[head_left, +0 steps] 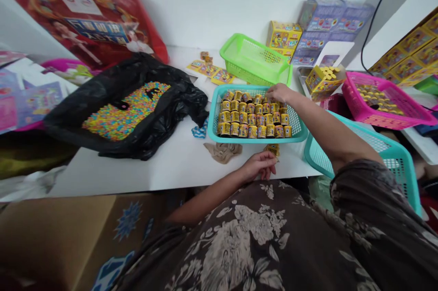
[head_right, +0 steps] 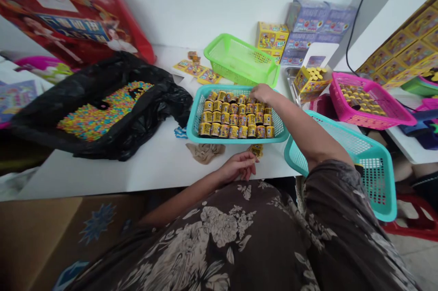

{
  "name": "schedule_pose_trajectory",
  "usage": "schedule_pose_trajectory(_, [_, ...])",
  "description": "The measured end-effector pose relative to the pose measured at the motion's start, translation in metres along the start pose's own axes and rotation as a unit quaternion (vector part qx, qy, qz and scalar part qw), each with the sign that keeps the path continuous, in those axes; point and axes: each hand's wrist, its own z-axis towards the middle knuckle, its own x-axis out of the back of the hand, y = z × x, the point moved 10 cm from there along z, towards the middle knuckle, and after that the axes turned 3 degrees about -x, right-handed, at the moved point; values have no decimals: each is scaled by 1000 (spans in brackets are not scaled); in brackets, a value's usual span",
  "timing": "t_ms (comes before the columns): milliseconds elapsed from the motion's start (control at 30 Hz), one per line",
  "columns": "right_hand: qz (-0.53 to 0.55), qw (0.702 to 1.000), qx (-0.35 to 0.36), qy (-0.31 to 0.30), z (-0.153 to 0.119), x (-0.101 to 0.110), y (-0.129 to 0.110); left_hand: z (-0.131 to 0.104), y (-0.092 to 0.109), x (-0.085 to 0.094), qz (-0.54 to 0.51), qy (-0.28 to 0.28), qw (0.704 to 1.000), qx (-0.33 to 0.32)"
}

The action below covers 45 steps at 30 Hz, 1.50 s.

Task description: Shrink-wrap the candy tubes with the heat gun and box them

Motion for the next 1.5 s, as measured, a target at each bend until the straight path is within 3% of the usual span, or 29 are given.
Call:
schedule_pose_trajectory(100, [0,1000,-6,4,-2,-3,3,0,3,6,33,32,999,-22])
schedule_pose_trajectory(200, [27,997,-6,67,-24,18,11,-2,13,21,121,83,987,-60])
schedule_pose_trajectory(300, [98,991,25,90,-81,39,2,-11,36,39,270,150,942,-131])
schedule_pose_trajectory(400, [150,981,89,83,-168,46,-34,-19,55,45,423,188,871,-166])
schedule_pose_trajectory(500, [180,976,126,18,-247,12,-67,-12,58,35,551,180,805,-129])
schedule_pose_trajectory(567, [168,981,101,-10,-276,-26,-67,-3,56,27,616,183,761,-91])
schedule_pose_trajectory(667, [126,991,-4,40,-284,-73,-32,11,53,16,678,186,709,-47])
schedule_pose_trajectory(800, [125,980,-62,140,-271,-98,1,20,46,12,720,151,676,-30])
schedule_pose_trajectory(900, [149,973,-46,168,-263,-102,3,17,44,17,716,132,684,-54])
schedule_pose_trajectory(1100, [202,962,5,184,-264,-96,-11,4,50,25,653,131,733,-138])
schedule_pose_trajectory(1267, [298,935,-3,193,-273,-86,-16,-8,64,22,529,133,817,-185])
schedule_pose_trajectory(1333, [391,898,-54,196,-274,-86,-9,-13,68,23,439,141,868,-183])
schedule_pose_trajectory(1400, [499,836,-112,196,-276,-91,-2,-17,67,23,349,152,909,-170])
schedule_pose_trajectory(1500, [618,745,-160,192,-277,-100,-2,-21,64,18,286,156,932,-161])
